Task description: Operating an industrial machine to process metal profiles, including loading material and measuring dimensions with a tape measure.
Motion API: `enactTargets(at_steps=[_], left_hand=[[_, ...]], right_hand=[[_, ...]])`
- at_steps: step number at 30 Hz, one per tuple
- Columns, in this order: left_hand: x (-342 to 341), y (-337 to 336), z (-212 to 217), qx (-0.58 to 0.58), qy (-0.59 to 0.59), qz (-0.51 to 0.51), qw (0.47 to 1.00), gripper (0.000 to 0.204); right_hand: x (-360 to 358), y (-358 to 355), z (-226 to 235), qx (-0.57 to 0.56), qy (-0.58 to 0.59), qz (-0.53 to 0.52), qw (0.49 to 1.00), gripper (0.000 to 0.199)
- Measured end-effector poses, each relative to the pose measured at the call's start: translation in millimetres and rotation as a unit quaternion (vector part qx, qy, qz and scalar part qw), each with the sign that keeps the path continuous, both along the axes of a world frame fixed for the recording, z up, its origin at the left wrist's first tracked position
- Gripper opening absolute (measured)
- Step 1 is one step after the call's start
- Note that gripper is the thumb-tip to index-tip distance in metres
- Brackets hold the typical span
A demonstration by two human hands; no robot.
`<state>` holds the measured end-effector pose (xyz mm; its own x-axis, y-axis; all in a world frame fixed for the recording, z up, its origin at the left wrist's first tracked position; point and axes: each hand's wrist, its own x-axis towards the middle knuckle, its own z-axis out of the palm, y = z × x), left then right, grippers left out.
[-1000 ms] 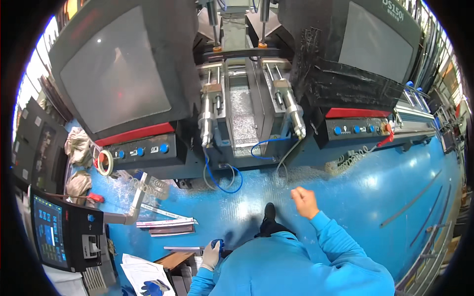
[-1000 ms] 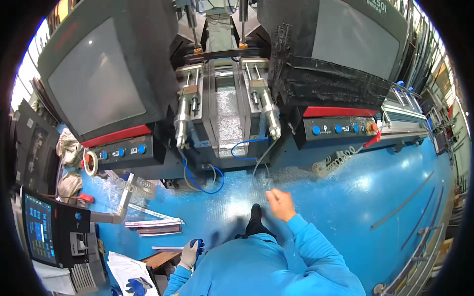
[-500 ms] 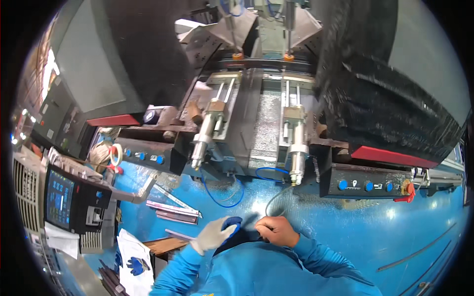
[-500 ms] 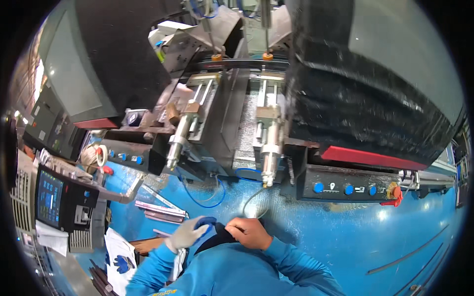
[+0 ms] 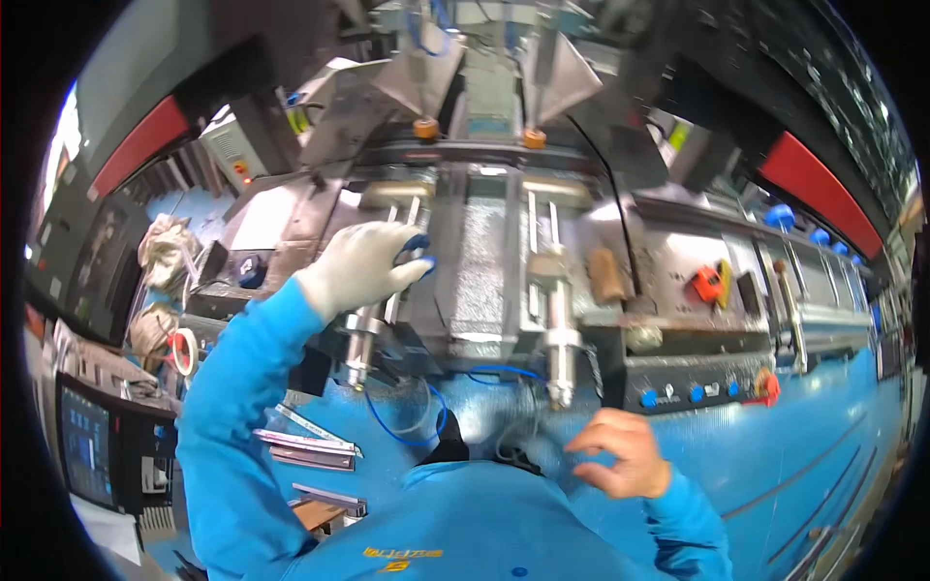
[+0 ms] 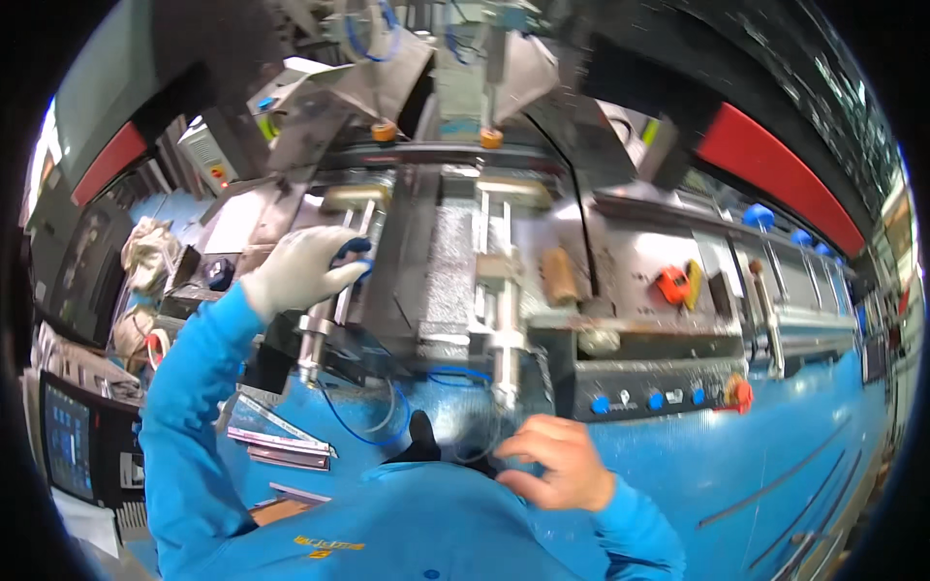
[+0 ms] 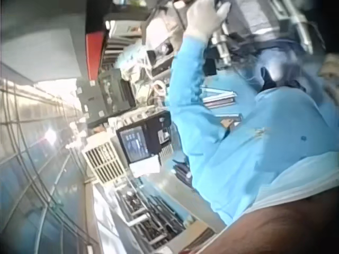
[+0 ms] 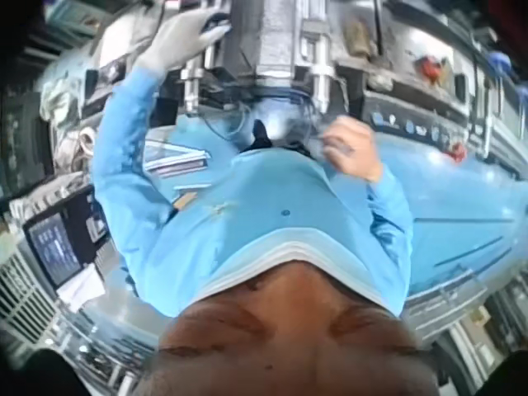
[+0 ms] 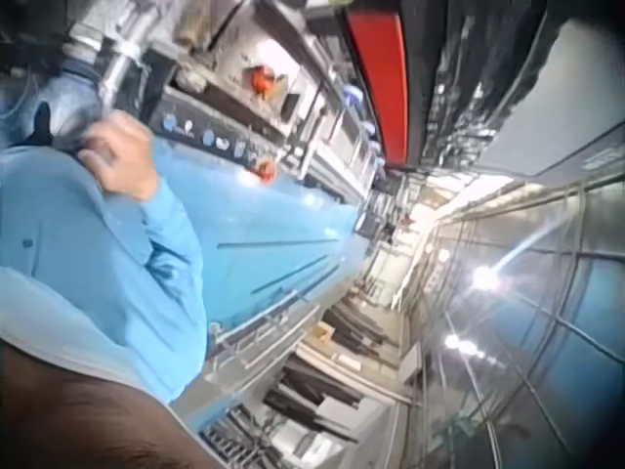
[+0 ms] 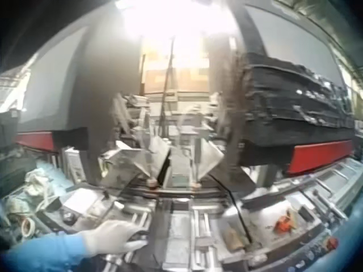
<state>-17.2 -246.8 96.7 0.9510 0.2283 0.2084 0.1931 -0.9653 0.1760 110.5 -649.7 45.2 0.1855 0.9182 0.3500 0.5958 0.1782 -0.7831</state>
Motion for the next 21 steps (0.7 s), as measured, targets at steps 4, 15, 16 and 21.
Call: enactTargets(at_steps=[4, 15, 16, 21], left_hand=[[19, 55, 3, 0.002, 0.057, 0.063, 0.996, 0.034], [98, 166, -71, -0.012, 0.096, 0.179, 0.979, 0.044], [102, 172, -73, -0.021, 0.132, 0.195, 0.972, 0.045], [44, 239, -102, 0.118, 0.021, 0.198, 0.973, 0.047]], right_hand=[[34, 70, 73, 0.011, -0.127, -0.015, 0.992, 0.022], [199, 377, 30, -0.173, -0.535, -0.070, 0.824, 0.040], [221, 399, 18, -0.197, -0.546, -0.085, 0.810, 0.044], [263, 456, -23, -0.242, -0.495, -0.118, 0.826, 0.063]])
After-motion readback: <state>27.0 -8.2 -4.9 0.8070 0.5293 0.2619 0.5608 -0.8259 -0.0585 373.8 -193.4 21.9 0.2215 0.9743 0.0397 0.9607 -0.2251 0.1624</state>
